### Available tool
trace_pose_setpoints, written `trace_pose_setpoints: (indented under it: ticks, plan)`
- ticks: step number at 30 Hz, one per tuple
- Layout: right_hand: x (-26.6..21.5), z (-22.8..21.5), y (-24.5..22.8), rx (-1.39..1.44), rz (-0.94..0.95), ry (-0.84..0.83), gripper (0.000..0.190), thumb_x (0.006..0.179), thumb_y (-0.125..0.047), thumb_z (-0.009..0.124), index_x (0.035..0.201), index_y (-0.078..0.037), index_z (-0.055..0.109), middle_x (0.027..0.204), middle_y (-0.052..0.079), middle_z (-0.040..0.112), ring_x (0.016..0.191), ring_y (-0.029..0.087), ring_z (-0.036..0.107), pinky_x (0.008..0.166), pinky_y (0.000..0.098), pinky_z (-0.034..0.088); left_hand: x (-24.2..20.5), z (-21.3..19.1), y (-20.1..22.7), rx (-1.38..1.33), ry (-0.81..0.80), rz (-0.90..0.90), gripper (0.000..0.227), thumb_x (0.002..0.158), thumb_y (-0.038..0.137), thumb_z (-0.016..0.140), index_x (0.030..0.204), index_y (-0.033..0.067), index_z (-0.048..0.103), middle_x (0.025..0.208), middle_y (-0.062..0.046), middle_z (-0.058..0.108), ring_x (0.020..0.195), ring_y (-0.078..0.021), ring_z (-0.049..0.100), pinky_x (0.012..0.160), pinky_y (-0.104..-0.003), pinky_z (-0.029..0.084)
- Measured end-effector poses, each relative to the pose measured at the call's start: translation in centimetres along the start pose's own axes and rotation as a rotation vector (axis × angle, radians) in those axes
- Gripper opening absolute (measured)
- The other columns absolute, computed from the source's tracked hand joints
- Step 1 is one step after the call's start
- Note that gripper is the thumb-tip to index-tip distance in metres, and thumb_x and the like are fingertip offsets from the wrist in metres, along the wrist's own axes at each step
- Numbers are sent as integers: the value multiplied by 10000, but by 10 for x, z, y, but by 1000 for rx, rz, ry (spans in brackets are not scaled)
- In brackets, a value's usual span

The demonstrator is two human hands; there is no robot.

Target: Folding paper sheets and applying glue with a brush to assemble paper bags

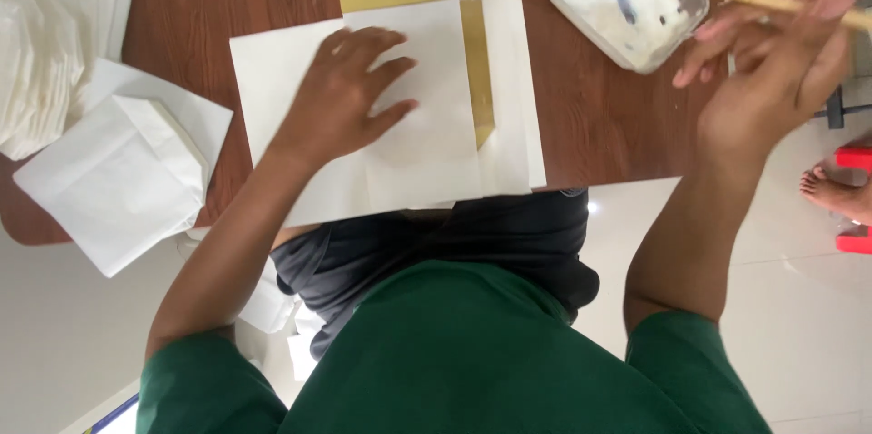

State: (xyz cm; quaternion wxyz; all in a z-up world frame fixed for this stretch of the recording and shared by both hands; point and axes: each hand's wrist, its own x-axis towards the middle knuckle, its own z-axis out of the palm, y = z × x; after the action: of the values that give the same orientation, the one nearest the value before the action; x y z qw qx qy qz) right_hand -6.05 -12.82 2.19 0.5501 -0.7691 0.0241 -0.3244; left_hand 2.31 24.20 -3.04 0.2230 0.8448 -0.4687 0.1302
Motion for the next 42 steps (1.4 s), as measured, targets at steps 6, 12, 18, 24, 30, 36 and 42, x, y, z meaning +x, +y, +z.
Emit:
trace_pose_setpoints:
  ticks: [6,12,18,24,30,36,42]
  plan:
    - [54,44,61,482,183,25,445,1105,-443,558,1347,-70,576,726,153,411,515,240,377,445,351,326,33,51,-28,171,-92,3,694,933,662,770,1310,90,656,1448,-142,538,1357,-358,503,1090,-546,410]
    - [68,78,52,293,346,-269,426,1146,-296,510,805,-76,380,680,72,348,503,199,424,460,293,249,48,52,-34,150,-29,48,869,882,874,647,1180,58,631,1318,-111,586,1214,-326,562,947,-491,421]
    - [49,96,54,24,-367,-330,309,1189,-94,353,997,93,507,812,177,454,479,224,459,364,321,326,47,50,-36,112,-21,13,859,910,867,684,1196,58,658,1328,-139,595,1239,-346,572,981,-502,424]
    - [27,63,116,614,-334,-1005,371,1059,-231,583,1411,-142,511,642,-119,528,426,8,378,357,223,310,41,45,-33,115,-136,-5,981,928,929,584,1329,39,679,1474,-167,582,1380,-366,534,1119,-517,388]
    - [20,72,59,84,-821,-758,483,1065,-388,339,742,-104,559,599,62,555,505,253,616,455,364,439,33,46,-34,76,-185,-15,1070,959,947,560,1459,3,622,1560,-201,526,1466,-400,442,1203,-555,296]
    - [14,88,46,-5,-926,-745,433,1093,-347,319,816,-70,502,611,64,521,500,224,588,462,300,337,33,47,-36,46,-184,12,1092,960,938,644,1479,-24,634,1566,-232,538,1475,-408,449,1222,-539,268]
    - [10,90,47,47,-842,-773,428,1090,-337,352,809,-66,528,576,43,491,479,199,557,452,290,346,29,46,-37,92,-171,9,1090,1006,980,546,1453,-9,648,1572,-216,545,1473,-397,457,1217,-541,293]
